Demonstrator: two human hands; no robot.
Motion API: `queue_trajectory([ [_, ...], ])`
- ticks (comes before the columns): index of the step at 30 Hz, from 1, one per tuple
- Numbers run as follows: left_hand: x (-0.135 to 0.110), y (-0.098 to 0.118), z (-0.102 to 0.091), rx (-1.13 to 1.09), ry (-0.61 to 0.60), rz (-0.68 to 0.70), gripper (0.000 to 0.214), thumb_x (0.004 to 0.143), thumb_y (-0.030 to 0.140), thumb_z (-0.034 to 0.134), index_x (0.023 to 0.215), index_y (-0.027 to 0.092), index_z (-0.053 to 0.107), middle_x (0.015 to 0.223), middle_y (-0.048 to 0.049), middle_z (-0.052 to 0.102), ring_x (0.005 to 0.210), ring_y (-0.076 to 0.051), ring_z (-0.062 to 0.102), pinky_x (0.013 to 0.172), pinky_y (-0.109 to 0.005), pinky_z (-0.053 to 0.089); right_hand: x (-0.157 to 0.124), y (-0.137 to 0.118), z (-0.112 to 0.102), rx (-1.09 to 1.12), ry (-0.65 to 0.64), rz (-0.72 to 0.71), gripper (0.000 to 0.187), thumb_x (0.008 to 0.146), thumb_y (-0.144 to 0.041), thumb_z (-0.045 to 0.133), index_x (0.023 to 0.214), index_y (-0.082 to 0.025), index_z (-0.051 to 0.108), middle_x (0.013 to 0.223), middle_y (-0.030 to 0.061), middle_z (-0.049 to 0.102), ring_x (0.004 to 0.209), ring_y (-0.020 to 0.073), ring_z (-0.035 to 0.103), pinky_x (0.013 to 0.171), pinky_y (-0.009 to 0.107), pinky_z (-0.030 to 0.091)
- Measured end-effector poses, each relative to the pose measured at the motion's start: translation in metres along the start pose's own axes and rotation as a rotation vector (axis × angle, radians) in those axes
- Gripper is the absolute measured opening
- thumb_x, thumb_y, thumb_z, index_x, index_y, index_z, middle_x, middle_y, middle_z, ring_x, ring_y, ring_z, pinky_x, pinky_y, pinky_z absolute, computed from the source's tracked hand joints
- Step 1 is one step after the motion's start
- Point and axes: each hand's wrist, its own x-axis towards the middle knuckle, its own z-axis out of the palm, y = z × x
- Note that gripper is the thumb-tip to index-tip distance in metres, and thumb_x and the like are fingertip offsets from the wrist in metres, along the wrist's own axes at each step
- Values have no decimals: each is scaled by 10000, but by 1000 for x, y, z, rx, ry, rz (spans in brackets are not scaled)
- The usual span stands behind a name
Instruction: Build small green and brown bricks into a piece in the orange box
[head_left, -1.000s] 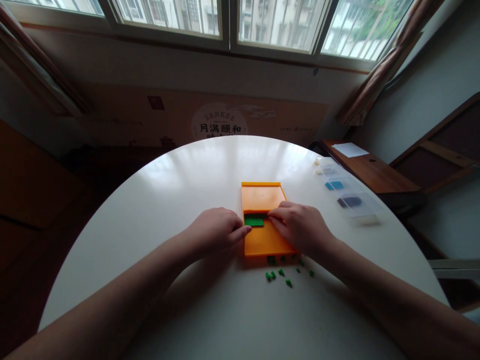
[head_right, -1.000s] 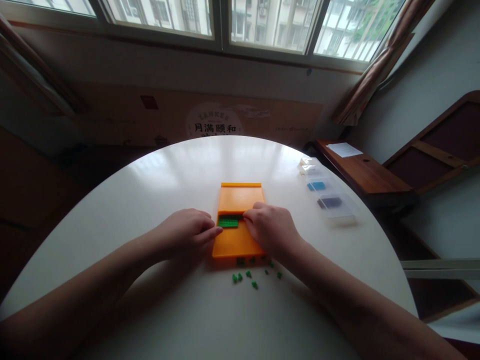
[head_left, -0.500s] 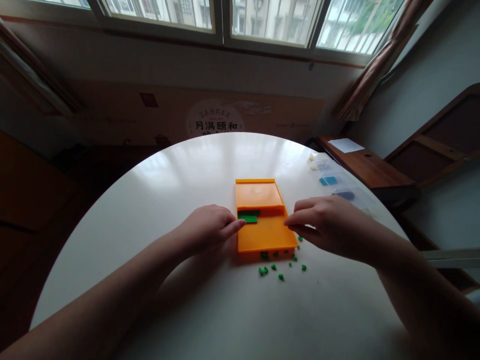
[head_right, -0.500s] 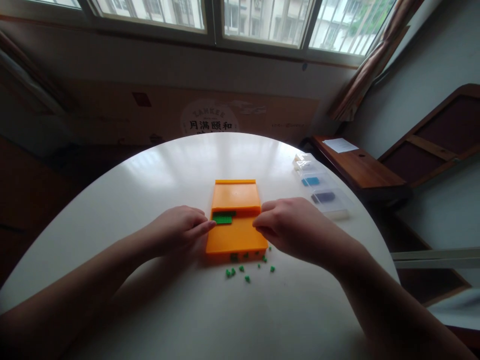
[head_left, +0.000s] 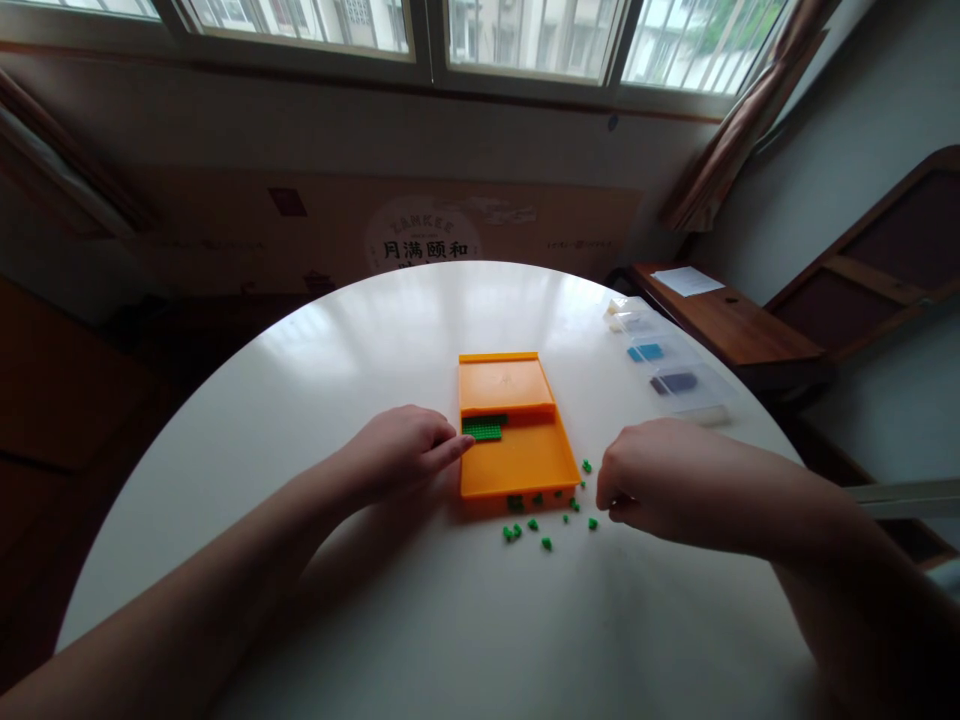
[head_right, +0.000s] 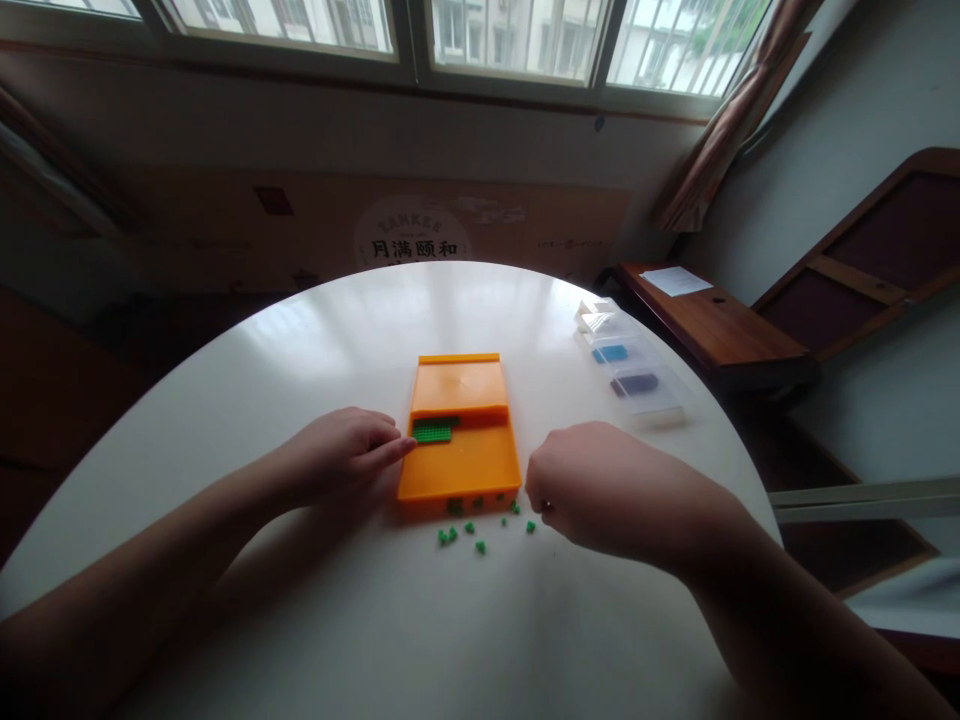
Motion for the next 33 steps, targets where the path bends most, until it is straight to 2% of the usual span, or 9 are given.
queue_trajectory([
  [2, 0, 0, 0, 1, -2, -2, 496, 907, 512, 355, 627, 186, 602, 695, -41, 650, 597, -147, 515, 543, -268, 319, 2, -2, -6, 54, -122, -65, 173, 694, -183, 585, 652, -283, 719, 591, -9, 639, 534, 125, 552, 519, 256, 313],
  [4, 0, 0, -1, 4, -9, -6, 487, 907, 505, 356, 624, 188, 595, 687, -39, 645, 600, -150, 515, 549, -269, 319, 4, -6, -11, 59, -171, -63, 178, 692, -161, 574, 646, -265, 711, 586, -1, 633, 516, 122, 536, 505, 259, 291],
  [10, 0, 1, -1, 5, -14, -16, 480, 906, 505, 348, 633, 192, 589, 706, -36, 649, 614, -154, 519, 557, -266, 321, 9, -16, -11, -53, -178, -20, 131, 690, -185, 593, 591, -227, 668, 571, 26, 605, 495, 125, 498, 495, 268, 258],
  [18, 0, 1, 0, -4, -23, -20, 472, 902, 504, 356, 647, 188, 597, 705, -39, 649, 607, -152, 518, 562, -264, 320, 13, -24, -5, -61, -151, -50, 110, 683, -148, 610, 596, -206, 641, 553, 12, 572, 477, 111, 468, 464, 255, 215],
  [26, 1, 1, -1, -17, -26, -24, 485, 895, 521, 356, 649, 189, 609, 712, -45, 654, 600, -152, 514, 554, -264, 310, 14, -26, -7, -70, -246, -27, 141, 747, -137, 550, 686, -197, 662, 654, 23, 625, 547, 122, 518, 518, 240, 243],
  [33, 1, 0, 0, -3, -33, -24, 489, 899, 529, 349, 654, 193, 606, 702, -41, 652, 601, -152, 522, 545, -266, 301, 14, -24, -4, -51, -183, -53, 146, 732, -124, 545, 668, -204, 650, 646, 15, 624, 545, 118, 497, 521, 248, 235],
])
